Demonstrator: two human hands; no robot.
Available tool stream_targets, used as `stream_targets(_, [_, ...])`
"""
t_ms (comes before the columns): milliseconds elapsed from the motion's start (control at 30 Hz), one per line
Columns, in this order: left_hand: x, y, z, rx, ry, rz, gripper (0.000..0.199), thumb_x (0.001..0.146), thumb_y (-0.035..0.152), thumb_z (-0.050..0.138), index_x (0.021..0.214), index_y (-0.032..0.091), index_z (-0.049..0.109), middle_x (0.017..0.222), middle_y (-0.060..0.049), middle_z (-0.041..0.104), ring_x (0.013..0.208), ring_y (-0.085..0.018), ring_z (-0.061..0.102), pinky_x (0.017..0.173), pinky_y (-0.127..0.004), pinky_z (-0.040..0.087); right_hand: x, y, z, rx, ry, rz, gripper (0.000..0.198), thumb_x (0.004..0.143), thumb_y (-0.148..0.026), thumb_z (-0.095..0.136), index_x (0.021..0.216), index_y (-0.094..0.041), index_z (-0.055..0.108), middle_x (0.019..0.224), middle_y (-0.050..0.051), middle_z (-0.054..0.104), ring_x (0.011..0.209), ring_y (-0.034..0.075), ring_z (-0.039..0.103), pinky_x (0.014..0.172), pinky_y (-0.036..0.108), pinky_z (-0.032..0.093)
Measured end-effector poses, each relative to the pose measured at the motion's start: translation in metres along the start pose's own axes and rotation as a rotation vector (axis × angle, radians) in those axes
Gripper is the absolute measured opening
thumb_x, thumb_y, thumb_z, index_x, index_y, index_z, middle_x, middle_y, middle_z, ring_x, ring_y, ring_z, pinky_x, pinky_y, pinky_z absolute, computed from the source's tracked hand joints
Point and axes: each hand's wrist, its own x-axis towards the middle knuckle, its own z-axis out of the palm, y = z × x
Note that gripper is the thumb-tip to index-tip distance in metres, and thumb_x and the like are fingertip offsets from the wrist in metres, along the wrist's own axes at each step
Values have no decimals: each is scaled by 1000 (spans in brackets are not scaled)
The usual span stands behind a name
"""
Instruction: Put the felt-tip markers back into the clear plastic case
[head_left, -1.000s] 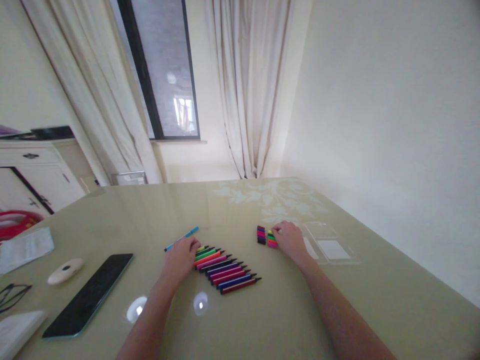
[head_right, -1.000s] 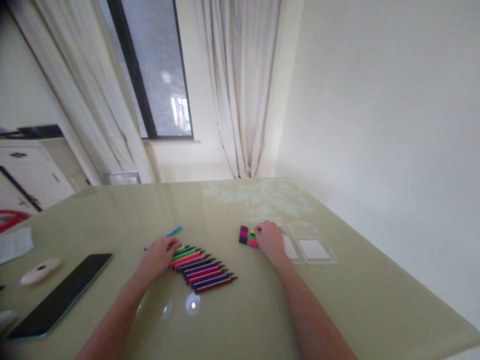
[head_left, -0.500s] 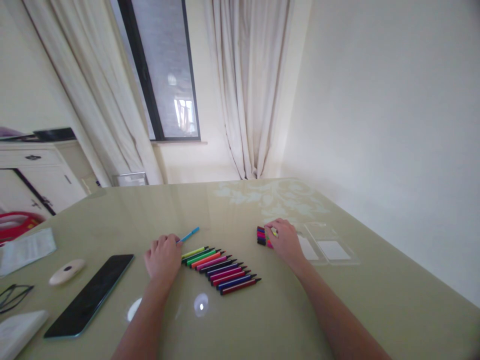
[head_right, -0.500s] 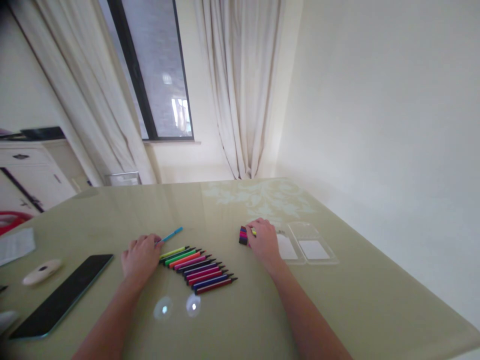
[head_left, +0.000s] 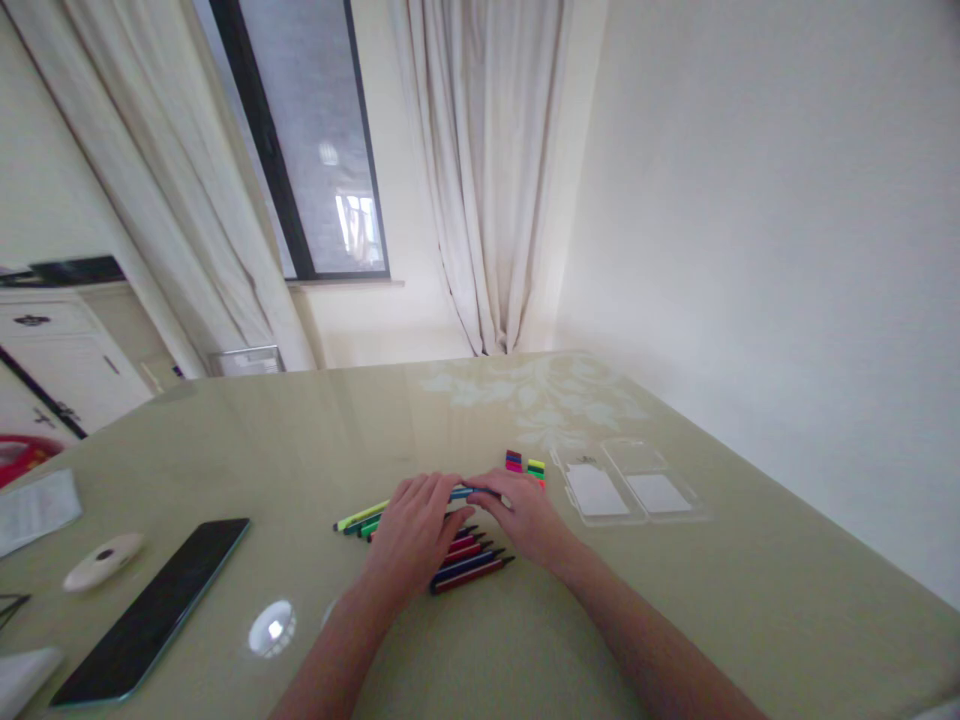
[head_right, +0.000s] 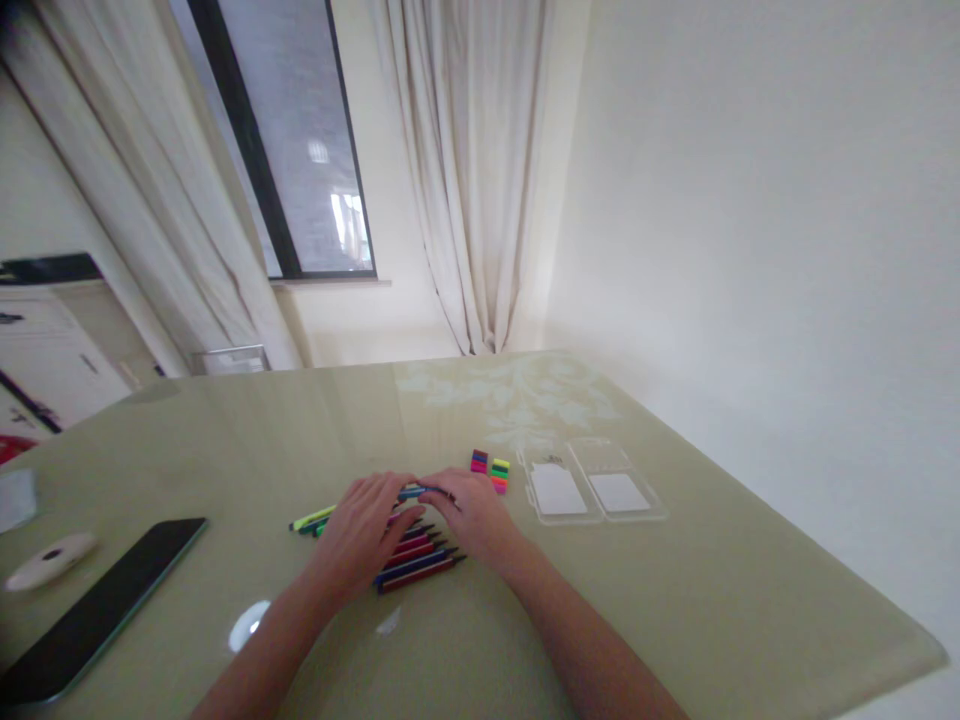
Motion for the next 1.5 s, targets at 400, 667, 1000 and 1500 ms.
stream_targets(400, [-3, -45, -26, 216, -98, -659, 48, 101, 64, 35, 116, 22, 55, 102, -10, 74, 98, -30, 72, 78, -36, 50, 9, 44, -58, 93, 434, 317, 32, 89, -50, 66, 99, -20, 70, 75, 4, 77, 65, 20, 68, 64, 30, 48])
stream_targets(667, [-19, -84, -12, 282, -228, -764, 36, 105, 30, 26, 109, 18, 59, 112, -14, 68, 110, -32, 65, 90, -42, 49, 9, 76, -55, -390, 320, 347, 26, 94, -40, 59, 87, -22, 76, 88, 5, 78, 78, 21, 69, 75, 32, 46])
stream_targets(1000, [-19, -89, -9, 179, -264, -796, 33, 96, 26, 32, 101, 22, 65, 116, -12, 67, 115, -32, 60, 93, -49, 47, 9, 97, -48, -582, 276, 324, 32, 102, -21, 44, 116, -17, 73, 114, 12, 74, 108, 25, 65, 97, 36, 47])
stream_targets(1500, [-16, -80, -5, 125, -247, -768, 30, 94, 21, 34, 104, 21, 62, 118, -12, 69, 114, -30, 61, 92, -49, 46, 8, 90, -51, -596, 178, 382, 27, 99, -17, 52, 105, -19, 78, 109, 9, 75, 100, 21, 67, 91, 28, 45])
